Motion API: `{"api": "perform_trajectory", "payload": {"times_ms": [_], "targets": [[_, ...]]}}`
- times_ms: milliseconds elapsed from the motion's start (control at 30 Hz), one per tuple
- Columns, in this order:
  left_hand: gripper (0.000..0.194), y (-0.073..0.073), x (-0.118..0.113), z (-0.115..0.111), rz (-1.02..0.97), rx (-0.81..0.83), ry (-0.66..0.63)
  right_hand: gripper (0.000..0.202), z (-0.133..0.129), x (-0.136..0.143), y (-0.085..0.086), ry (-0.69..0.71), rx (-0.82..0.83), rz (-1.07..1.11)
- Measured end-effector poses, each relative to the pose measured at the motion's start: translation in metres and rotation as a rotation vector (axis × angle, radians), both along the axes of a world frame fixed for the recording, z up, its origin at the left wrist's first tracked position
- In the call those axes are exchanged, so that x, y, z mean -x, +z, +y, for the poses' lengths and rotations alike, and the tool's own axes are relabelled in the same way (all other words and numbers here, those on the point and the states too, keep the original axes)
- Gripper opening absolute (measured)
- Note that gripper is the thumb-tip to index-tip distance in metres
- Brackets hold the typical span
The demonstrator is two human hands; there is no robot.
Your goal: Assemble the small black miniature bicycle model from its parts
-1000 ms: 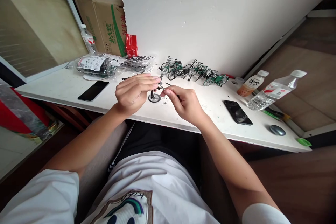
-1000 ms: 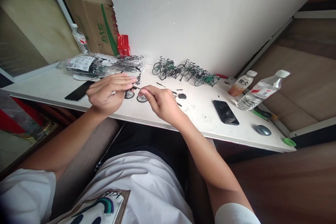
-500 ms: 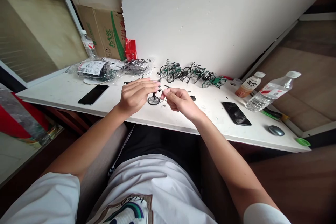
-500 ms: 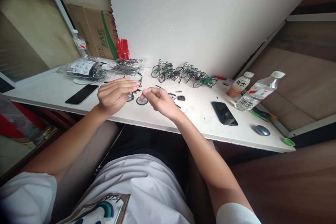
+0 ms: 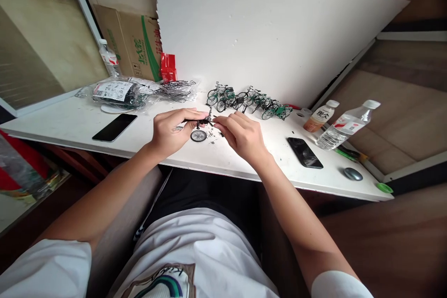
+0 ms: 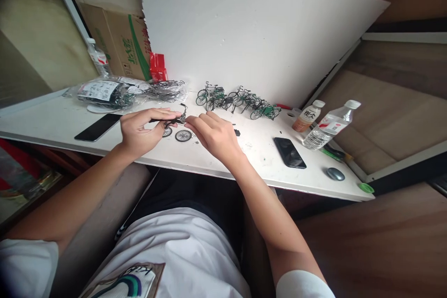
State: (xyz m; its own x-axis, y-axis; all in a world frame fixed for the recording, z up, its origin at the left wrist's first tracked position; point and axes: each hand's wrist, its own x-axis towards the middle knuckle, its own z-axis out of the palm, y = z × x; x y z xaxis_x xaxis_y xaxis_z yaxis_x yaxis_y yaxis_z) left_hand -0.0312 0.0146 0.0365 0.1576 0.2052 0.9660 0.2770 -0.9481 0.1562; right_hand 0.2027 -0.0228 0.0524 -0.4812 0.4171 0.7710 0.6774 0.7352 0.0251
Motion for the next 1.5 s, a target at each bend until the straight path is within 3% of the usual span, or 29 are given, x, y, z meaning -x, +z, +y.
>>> {"api": "perform_trajectory", "payload": {"times_ms": [233,567,700,933,1033,1200,1500], "targets": [[0.013,0.004,-0.002,-0.009,-0.052,-0.026,-0.009,0.031,-0.001,0.004,-0.003,-0.037,-0.130,-0.029],[0.012,0.004,-0.003,-0.009,-0.107,0.024,0.022,0.041,-0.008,0.015,-0.008,-0.056,-0.007,0.031],[0.011,0.000,-0.003,-0.005,-0.114,0.033,0.019,0.054,-0.015,0.022,-0.005,-0.031,0.228,0.139],[0.009,-0.003,0.000,0.001,-0.060,-0.115,0.016,0.063,-0.018,0.024,0.002,0.274,0.917,0.565],[0.010,-0.001,0.002,0.000,-0.008,-0.149,-0.008,0.063,-0.022,0.022,0.006,0.309,1.034,0.617],[0.007,0.001,0.005,-0.001,0.009,-0.083,-0.014,0.063,-0.032,0.021,0.017,0.243,0.866,0.516],[0.012,-0.001,0.007,0.003,-0.034,-0.066,0.027,0.032,-0.034,0.019,0.015,-0.023,0.173,0.023]]}}
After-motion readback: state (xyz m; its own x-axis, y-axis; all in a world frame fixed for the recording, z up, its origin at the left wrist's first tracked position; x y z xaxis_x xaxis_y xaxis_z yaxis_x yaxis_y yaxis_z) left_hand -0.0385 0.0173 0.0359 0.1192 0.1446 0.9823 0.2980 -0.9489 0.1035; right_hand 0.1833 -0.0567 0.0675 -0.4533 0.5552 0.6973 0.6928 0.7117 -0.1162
